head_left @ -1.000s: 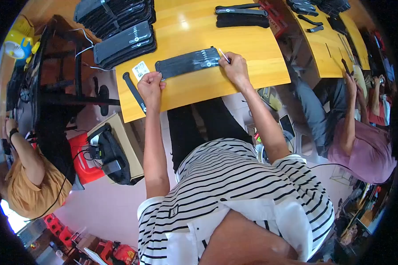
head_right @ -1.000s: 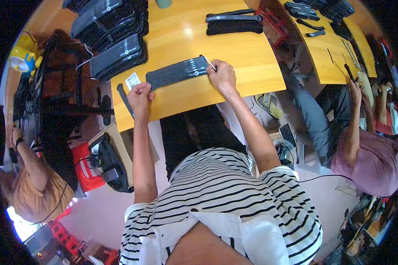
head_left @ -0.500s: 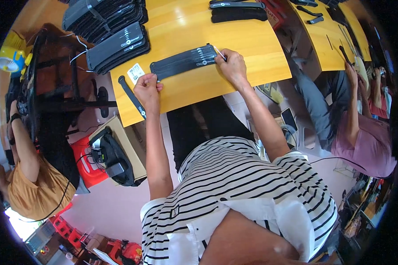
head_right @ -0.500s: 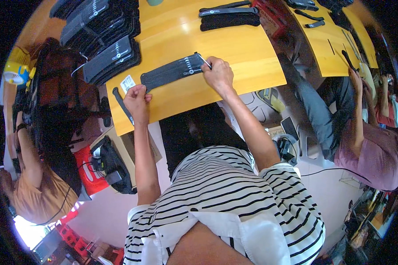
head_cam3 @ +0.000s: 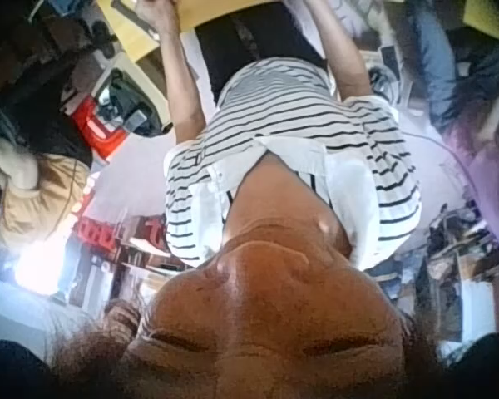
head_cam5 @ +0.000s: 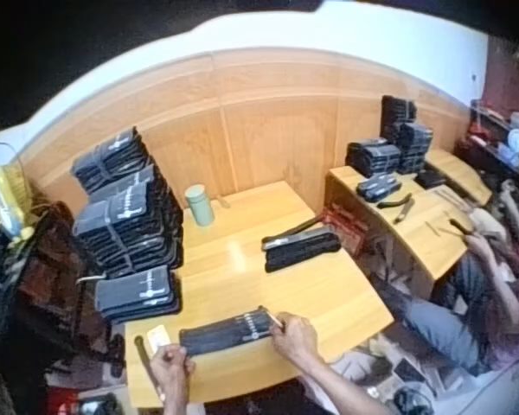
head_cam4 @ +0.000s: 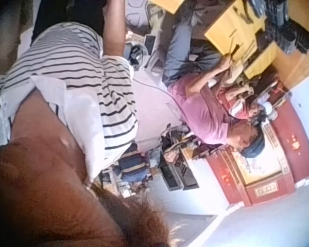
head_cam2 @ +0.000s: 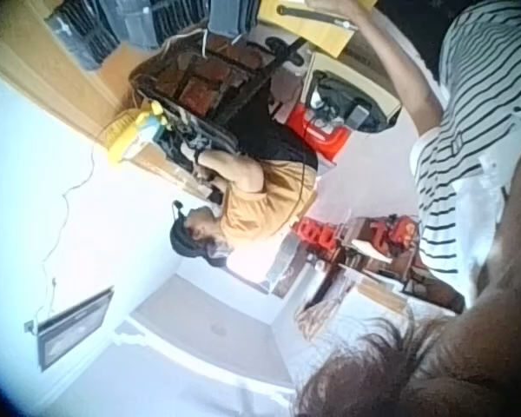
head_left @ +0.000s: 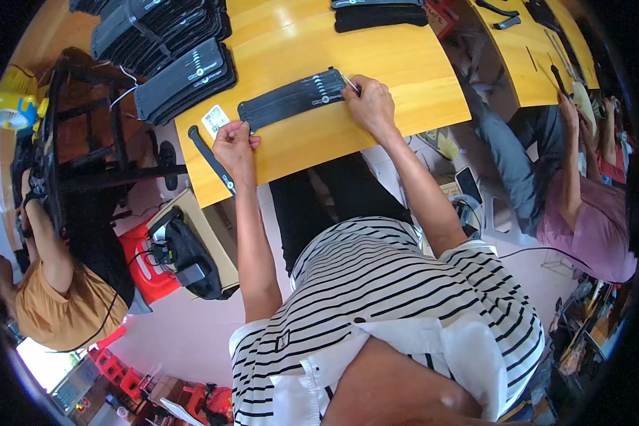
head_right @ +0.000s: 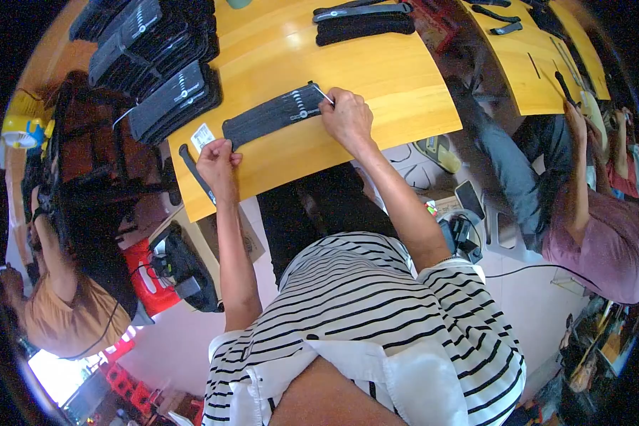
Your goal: Assembling metal hardware and small components onto black leather or synthetic straps.
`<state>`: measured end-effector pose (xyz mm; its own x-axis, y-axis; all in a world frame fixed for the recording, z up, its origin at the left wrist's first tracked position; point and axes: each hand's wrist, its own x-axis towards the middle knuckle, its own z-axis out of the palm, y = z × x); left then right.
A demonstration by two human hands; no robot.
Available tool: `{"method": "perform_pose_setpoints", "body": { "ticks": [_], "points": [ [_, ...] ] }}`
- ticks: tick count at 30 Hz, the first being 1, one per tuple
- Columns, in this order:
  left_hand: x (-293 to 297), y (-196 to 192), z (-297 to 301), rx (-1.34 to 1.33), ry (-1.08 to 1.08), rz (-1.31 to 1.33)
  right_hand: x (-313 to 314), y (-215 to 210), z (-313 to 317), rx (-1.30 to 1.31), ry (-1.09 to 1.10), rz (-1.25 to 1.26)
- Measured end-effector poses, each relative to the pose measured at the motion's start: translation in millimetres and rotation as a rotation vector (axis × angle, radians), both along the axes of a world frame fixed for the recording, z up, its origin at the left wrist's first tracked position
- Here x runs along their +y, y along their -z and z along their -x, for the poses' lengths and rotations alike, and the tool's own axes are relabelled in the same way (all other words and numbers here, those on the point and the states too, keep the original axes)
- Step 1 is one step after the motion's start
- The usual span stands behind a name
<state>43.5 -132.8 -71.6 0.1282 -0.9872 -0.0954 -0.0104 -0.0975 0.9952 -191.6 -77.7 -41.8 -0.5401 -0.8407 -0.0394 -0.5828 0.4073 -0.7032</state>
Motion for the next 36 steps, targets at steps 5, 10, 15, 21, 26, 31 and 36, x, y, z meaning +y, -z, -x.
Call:
{"method": "perform_pose_setpoints", "body": {
  "ticks": [5, 10, 15, 21, 26, 31, 36],
  "points": [
    [-1.1, 1.0, 1.4, 0.004, -0.007, -0.012, -0.6, -0.4, 0.5, 0.015, 0.015, -0.022],
    [-0.8, -0.8, 4.2, -0.009, -0.019, -0.002, -0.7, 3.3, 1.4, 0.041, 0.020, -0.006],
    [-2.1, 5.8, -0.7, -0.009, -0.010, 0.024, -0.6, 0.6, -1.8, 0.029, 0.013, -0.019],
    [-0.8, 1.8, 0.8, -0.025, -0.025, 0.006, 0.7, 0.2, -2.9, 0.052, 0.015, 0.011],
    [-0.9, 0.2, 2.5, -0.045, -0.033, 0.001, 0.2, -2.2, -2.4, 0.045, 0.012, 0.003],
    [-0.5, -3.2, 5.4, -0.072, -0.037, 0.005, -0.6, -0.7, -1.8, 0.053, 0.012, 0.008],
    [0.2, -4.2, 5.2, -0.080, -0.020, 0.005, -1.4, 0.4, -1.6, 0.064, 0.005, 0.019]
  ]
}}
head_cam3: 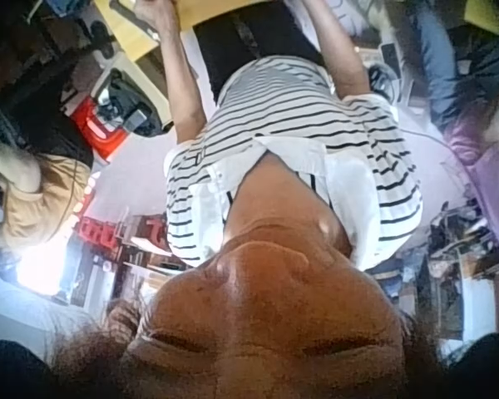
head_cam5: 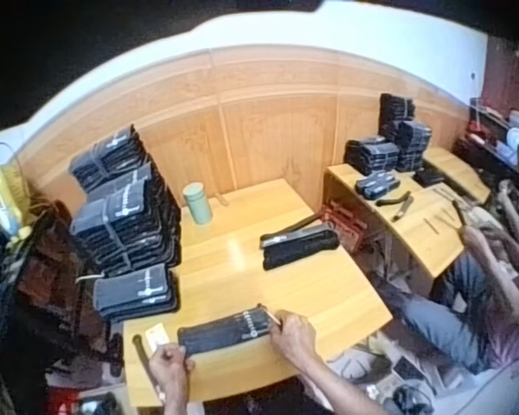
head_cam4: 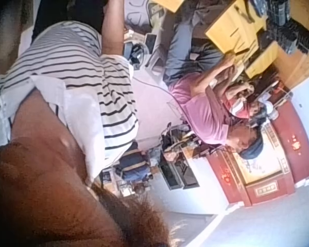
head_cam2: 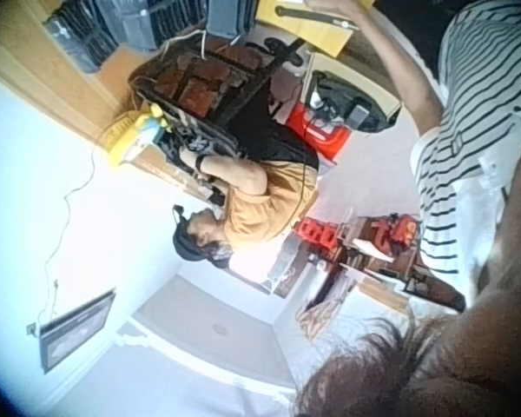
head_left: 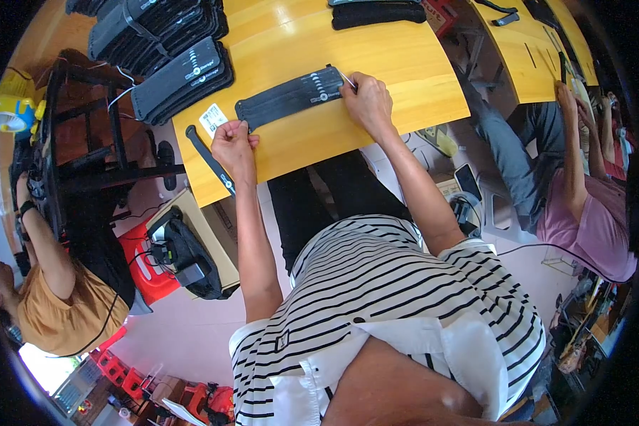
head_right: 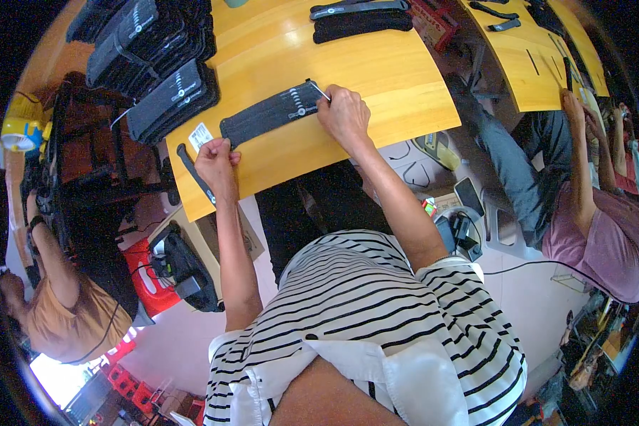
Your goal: Assembling metal hardware and small components onto black leather or synthetic straps.
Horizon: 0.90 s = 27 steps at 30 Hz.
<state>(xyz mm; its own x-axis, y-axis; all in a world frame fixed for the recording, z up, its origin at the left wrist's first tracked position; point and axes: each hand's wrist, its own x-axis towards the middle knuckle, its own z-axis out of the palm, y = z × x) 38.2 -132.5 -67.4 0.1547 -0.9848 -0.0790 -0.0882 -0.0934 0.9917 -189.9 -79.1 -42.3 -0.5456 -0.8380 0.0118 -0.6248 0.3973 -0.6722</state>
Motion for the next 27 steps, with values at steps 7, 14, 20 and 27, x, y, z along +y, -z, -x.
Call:
{"method": "perform_pose_setpoints", "body": {
  "ticks": [7, 14, 20, 27],
  "points": [
    [1.1, -5.5, 3.3, -0.029, -0.025, -0.013, -0.5, 0.8, -4.4, 0.034, 0.011, -0.002],
    [-1.2, -3.2, 2.9, -0.031, -0.043, -0.020, -0.7, 0.4, -4.8, 0.061, 0.023, -0.028],
    [-3.1, -1.5, 0.7, -0.029, -0.062, -0.034, -2.0, 0.0, -5.4, 0.075, 0.010, -0.043],
    [-3.1, -3.8, 6.0, -0.052, -0.061, -0.040, -3.8, -0.2, -1.6, 0.061, 0.000, -0.098]
  ]
}}
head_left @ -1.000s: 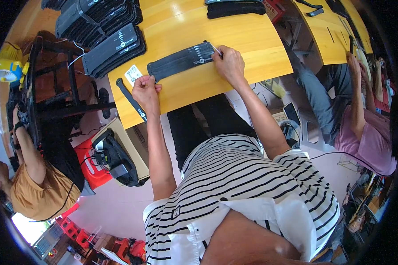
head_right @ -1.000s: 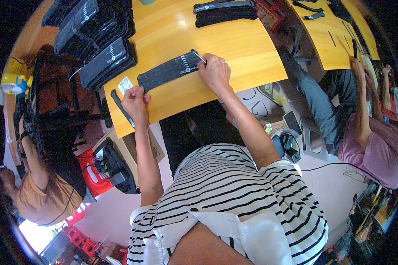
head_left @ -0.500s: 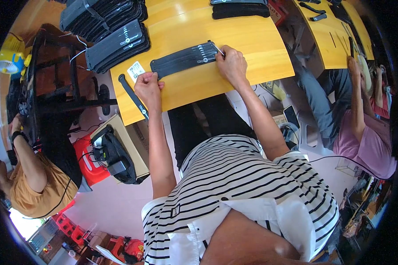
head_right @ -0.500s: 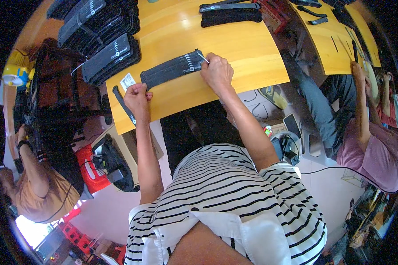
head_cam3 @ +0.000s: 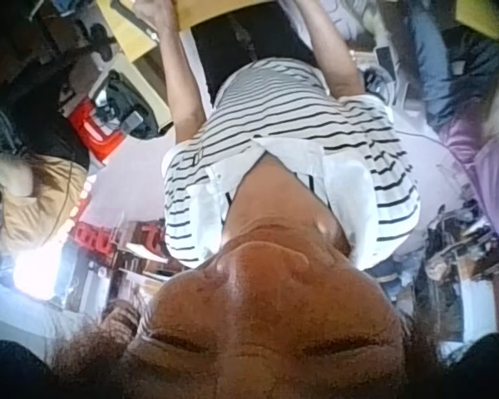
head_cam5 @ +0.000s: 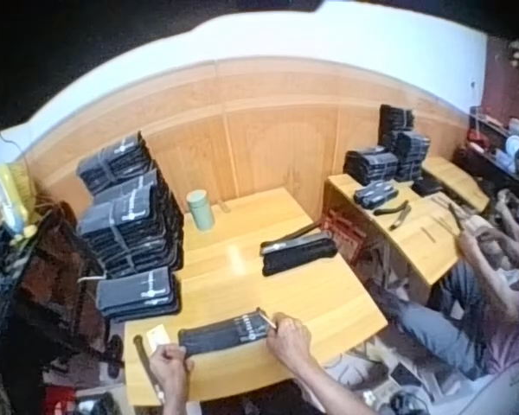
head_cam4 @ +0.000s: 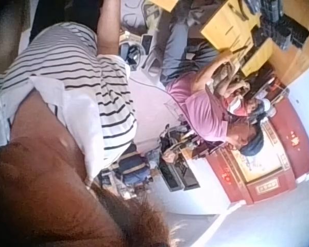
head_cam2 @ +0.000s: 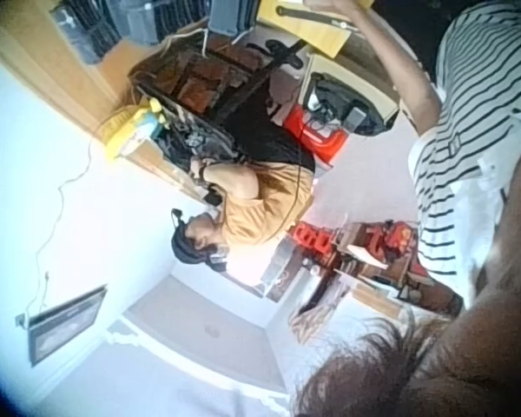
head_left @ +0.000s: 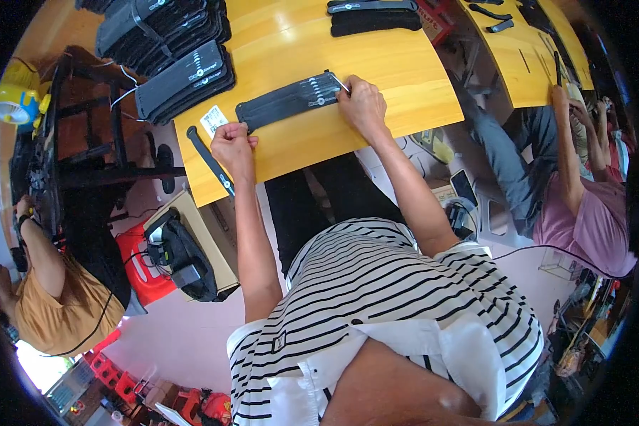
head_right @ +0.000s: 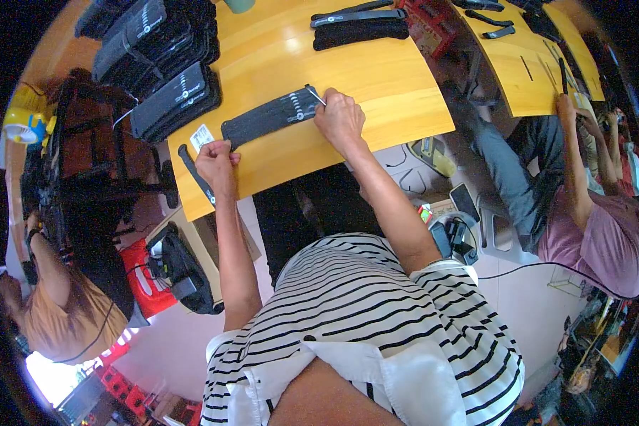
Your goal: Assembling metal hardware and small components onto black leather or synthetic straps.
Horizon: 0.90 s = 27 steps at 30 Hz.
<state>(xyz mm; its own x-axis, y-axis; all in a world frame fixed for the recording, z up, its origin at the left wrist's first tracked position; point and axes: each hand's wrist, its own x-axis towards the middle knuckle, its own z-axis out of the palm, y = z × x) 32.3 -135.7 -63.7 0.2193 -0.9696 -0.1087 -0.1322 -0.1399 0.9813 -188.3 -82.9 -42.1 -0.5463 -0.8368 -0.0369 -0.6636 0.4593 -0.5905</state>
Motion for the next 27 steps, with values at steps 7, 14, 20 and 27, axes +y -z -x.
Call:
{"method": "perform_pose_setpoints", "body": {
  "ticks": [7, 14, 20, 27],
  "points": [
    [-2.3, 7.2, -8.2, -0.008, 0.037, 0.014, 0.2, 0.2, 1.3, -0.019, -0.009, 0.057],
    [2.7, -10.7, -25.1, -0.149, 0.031, 0.060, 4.5, -1.0, 29.2, -0.248, -0.063, 0.163],
    [-0.2, -11.5, 6.4, -0.636, 0.218, 0.519, -32.1, -13.9, 2.9, 0.186, -0.073, 0.255],
    [-13.6, 7.4, 50.9, -1.051, 0.506, 0.608, -78.0, 19.3, -34.9, 0.533, -0.231, 0.335]
  ]
}}
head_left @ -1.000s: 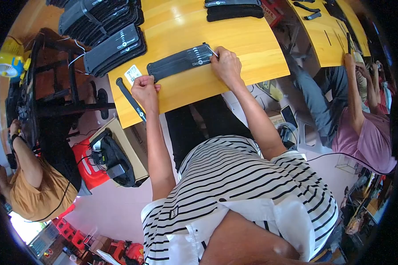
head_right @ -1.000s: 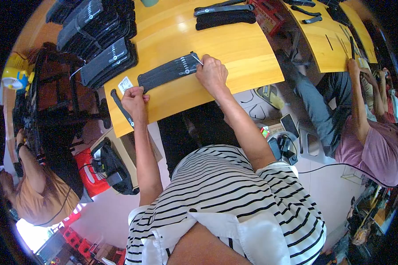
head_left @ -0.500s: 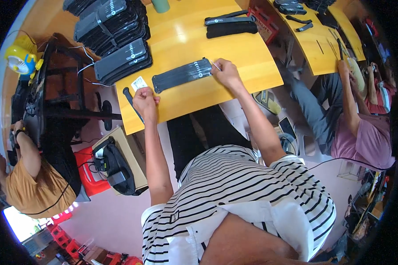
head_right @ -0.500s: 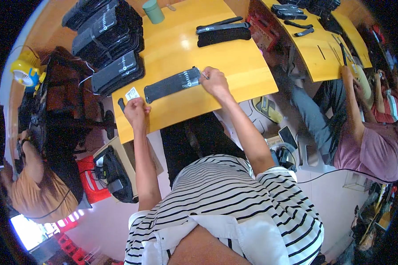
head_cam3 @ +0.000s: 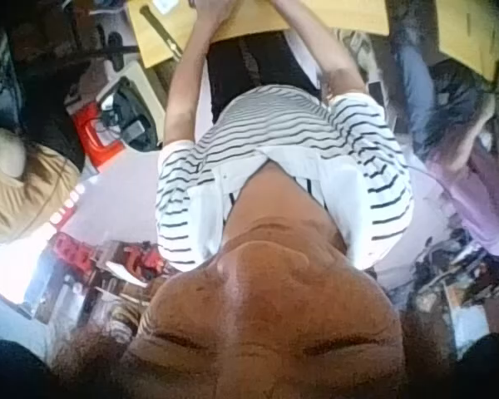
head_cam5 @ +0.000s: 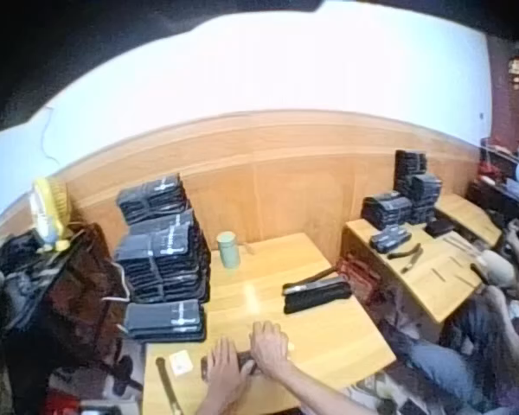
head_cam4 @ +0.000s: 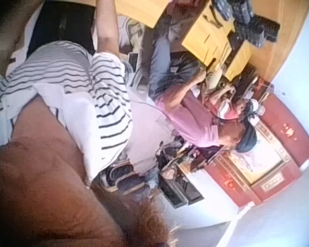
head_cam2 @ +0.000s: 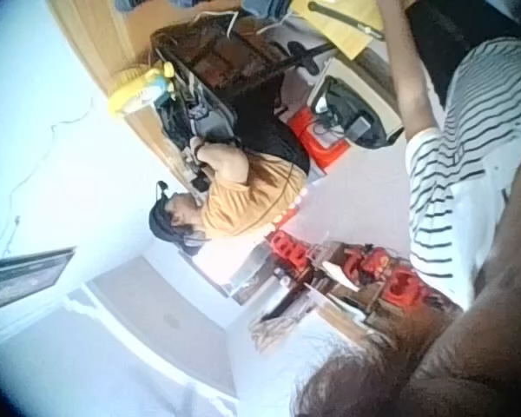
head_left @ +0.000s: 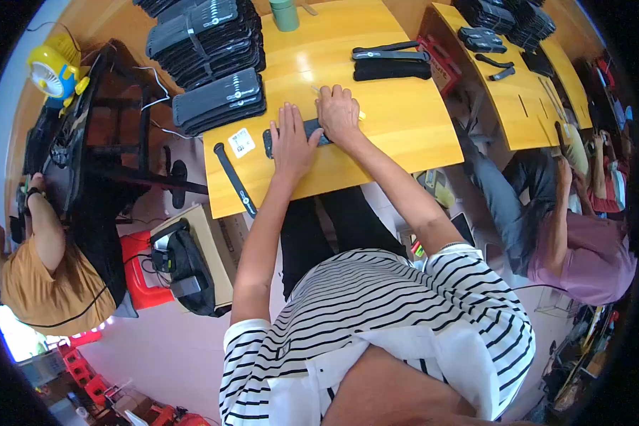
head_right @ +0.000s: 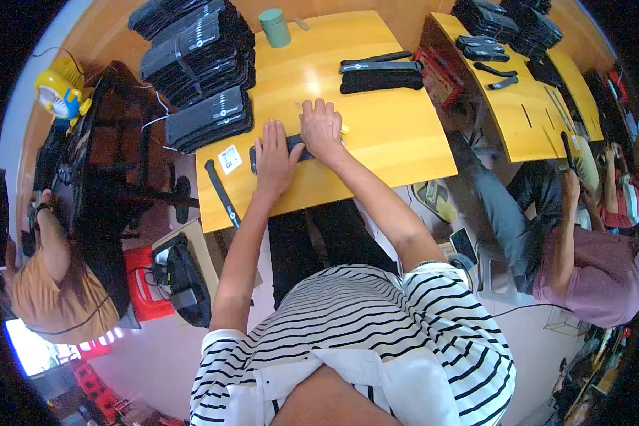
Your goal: Assembling metal hardware and small components onto black leather or synthetic straps.
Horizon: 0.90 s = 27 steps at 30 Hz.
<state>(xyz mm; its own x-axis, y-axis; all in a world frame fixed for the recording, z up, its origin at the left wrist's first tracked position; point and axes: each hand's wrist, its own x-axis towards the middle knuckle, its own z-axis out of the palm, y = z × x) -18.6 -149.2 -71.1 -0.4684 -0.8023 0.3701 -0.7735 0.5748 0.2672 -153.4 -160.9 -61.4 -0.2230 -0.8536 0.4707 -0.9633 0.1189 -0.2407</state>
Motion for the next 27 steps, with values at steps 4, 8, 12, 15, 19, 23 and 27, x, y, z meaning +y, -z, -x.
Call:
{"method": "perform_pose_setpoints", "body": {
  "ticks": [4, 8, 12, 15, 19, 23, 27],
  "points": [
    [-0.1, 9.3, -1.9, -0.081, -0.025, -0.036, -1.3, 11.7, -4.7, 0.081, -0.005, 0.022],
    [-1.3, 9.1, -1.8, -0.089, -0.024, -0.062, -1.8, 8.2, -4.4, 0.108, -0.020, 0.028],
    [-3.4, 5.0, -3.0, -0.088, -0.025, -0.120, -1.3, 5.2, -5.3, 0.095, -0.031, -0.001],
    [-7.9, 8.8, -8.5, -0.043, 0.012, -0.197, 0.0, 3.9, -5.2, 0.067, -0.029, -0.006],
    [-5.5, -5.6, -25.4, 0.047, -0.012, -0.251, -0.1, 4.9, -5.4, 0.071, -0.029, -0.023],
    [-0.3, -3.0, -39.2, -0.072, -0.050, -0.157, 1.4, 3.5, -3.0, 0.051, -0.045, 0.020],
    [3.0, -4.2, -38.1, -0.095, -0.050, -0.162, 1.9, 10.2, 5.2, 0.075, -0.042, -0.006]
  ]
}}
